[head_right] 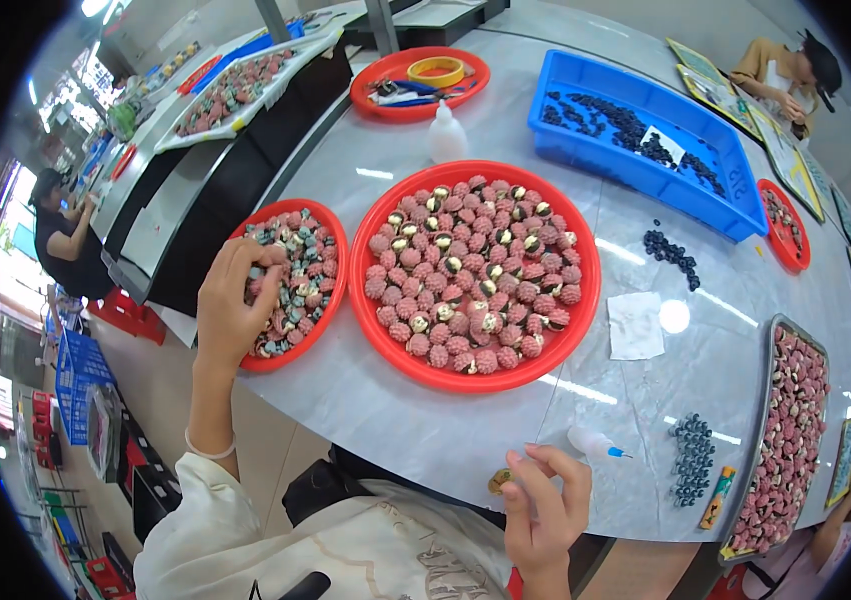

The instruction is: The person assembles figurines by applying glue from a dispenser bottle to figurine heads, attaching figurine bodies by hand, and placing the assembled figurines into a tray.

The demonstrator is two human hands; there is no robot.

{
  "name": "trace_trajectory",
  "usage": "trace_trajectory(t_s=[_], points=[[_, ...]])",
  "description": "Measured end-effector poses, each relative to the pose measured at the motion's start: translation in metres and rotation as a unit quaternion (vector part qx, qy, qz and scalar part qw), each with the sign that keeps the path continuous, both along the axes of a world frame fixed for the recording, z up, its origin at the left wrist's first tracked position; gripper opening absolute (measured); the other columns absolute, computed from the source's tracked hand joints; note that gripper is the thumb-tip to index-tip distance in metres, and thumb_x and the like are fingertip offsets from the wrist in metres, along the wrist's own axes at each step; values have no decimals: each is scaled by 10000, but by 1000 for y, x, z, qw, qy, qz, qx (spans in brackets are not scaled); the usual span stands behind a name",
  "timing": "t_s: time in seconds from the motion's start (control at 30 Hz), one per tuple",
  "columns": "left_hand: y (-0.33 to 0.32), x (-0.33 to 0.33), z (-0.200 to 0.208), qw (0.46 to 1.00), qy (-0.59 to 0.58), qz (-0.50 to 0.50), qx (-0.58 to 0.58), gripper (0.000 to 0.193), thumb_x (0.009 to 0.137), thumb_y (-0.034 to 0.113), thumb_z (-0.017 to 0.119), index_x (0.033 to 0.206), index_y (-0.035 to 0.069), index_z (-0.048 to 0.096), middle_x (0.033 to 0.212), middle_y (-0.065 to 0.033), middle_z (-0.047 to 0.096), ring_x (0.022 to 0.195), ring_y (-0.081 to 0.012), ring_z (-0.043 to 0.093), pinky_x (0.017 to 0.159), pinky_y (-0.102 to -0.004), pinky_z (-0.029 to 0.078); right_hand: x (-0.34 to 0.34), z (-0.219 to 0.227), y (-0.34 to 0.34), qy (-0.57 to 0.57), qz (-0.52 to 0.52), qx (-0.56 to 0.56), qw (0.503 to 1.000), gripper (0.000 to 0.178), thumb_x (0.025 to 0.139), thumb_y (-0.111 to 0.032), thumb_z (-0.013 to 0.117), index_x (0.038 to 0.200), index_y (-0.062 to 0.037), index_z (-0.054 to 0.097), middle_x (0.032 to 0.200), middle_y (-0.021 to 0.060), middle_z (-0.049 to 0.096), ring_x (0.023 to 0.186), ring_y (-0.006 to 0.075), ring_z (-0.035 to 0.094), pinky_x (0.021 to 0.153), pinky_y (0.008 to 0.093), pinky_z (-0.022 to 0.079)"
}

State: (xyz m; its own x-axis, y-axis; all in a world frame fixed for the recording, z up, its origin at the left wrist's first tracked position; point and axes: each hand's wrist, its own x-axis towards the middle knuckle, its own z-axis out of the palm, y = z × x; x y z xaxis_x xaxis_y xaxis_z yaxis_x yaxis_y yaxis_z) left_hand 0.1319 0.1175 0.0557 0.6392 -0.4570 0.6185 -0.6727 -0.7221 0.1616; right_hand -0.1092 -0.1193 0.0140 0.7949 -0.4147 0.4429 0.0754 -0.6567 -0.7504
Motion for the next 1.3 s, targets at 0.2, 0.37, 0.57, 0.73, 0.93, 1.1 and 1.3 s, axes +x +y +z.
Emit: trace_trajectory(t_s=[0.2,0.37,0.57,0.73,0.93,1.1,1.3], points=[[0,2,2,997,6,82,-3,141,785,118,530,904,41,526,896,-92,540,831,-263,522,719,-349,420,1,1,0,-10,18,12,1000,193,799,-165,578,883,7,606,911,138,543,800,231,519,699,295,425],[-9,-5,2,996,22,-33,79,251,784,189,577,1011,82,574,1121,-90,509,993,-258,500,838,-357,386,4,1,-2,-25,39,3,999,132,771,-76,582,872,6,606,855,125,561,752,221,530,663,280,429],[-1,-8,0,995,86,42,26,177,763,170,591,916,80,592,1098,-67,515,906,-228,527,754,-351,426,2,-2,-3,-38,34,-2,999,127,740,-2,578,864,9,605,844,123,565,740,218,537,647,272,431],[2,-14,-2,984,90,154,14,182,779,182,569,921,68,569,1047,-67,522,913,-231,514,763,-352,419,3,0,-3,-36,37,-3,999,130,732,23,566,855,12,605,836,125,568,730,221,544,646,276,435],[5,11,-13,994,62,82,-24,345,830,236,502,1139,82,502,1174,-129,468,1094,-310,419,919,-391,321,4,0,-2,-33,48,1,998,130,725,38,563,845,15,609,816,121,571,710,217,549,625,271,435],[1,6,-10,990,137,40,13,354,830,223,497,1151,74,493,1174,-152,462,1106,-308,407,949,-385,289,2,-4,-1,-31,42,8,999,119,725,41,569,833,17,613,789,114,569,674,203,545,585,256,430],[-4,0,-14,992,115,40,12,296,833,171,490,1100,45,519,1084,-132,510,1063,-265,457,908,-323,338,3,-4,-1,-31,45,-5,998,129,719,67,561,827,18,613,760,108,570,632,180,532,538,237,412]])
